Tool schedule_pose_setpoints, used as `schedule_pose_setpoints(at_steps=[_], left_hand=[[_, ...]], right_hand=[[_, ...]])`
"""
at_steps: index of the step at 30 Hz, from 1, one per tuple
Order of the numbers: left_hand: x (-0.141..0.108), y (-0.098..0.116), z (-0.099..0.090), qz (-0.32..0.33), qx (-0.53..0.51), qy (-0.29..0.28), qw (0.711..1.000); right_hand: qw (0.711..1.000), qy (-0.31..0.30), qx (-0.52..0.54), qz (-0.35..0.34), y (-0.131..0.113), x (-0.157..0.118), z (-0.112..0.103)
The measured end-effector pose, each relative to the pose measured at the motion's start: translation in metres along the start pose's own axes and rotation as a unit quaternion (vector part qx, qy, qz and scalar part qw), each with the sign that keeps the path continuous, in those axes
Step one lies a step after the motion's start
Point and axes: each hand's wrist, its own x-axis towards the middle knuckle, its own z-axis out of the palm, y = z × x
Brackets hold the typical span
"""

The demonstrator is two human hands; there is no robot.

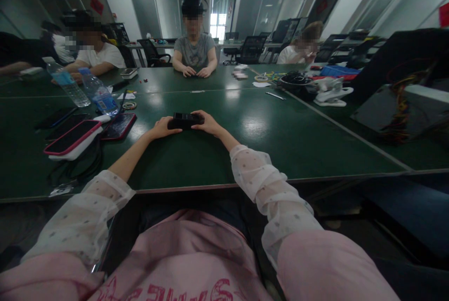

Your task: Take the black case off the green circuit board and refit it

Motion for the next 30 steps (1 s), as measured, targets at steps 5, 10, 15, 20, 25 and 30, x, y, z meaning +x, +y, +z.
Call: schedule_pose_setpoints(at_steps=[5,10,15,20,25,30], left_hand=[[-0.002,0.001,-0.001,-0.003,-0.002,-0.001,1.000],[-0.001,0.001,-0.001,0.004,0.002,-0.006,1.000],[0.000,-0.002,0.001,0.012,0.012,-0.009,1.000],[0.000,-0.001,0.000,0.013,0.003,-0.011,1.000],[0.000,0.000,-0.001,0.013,0.015,-0.013,1.000],[0.000,0.000,-0.001,0.029,0.016,-0.013,0.999]], right_hand=[[1.000,0.005,-0.006,-0.004,-0.001,0.000,0.000],[1.000,0.027,0.008,-0.010,-0.001,0.002,0.000],[0.999,0.034,0.023,-0.005,-0.001,0.003,0.001],[0.998,0.043,0.032,0.018,-0.007,0.002,-0.001],[0.996,0.045,0.060,0.039,-0.012,0.002,-0.003],[0.991,0.063,0.111,0.032,-0.015,0.003,-0.004]])
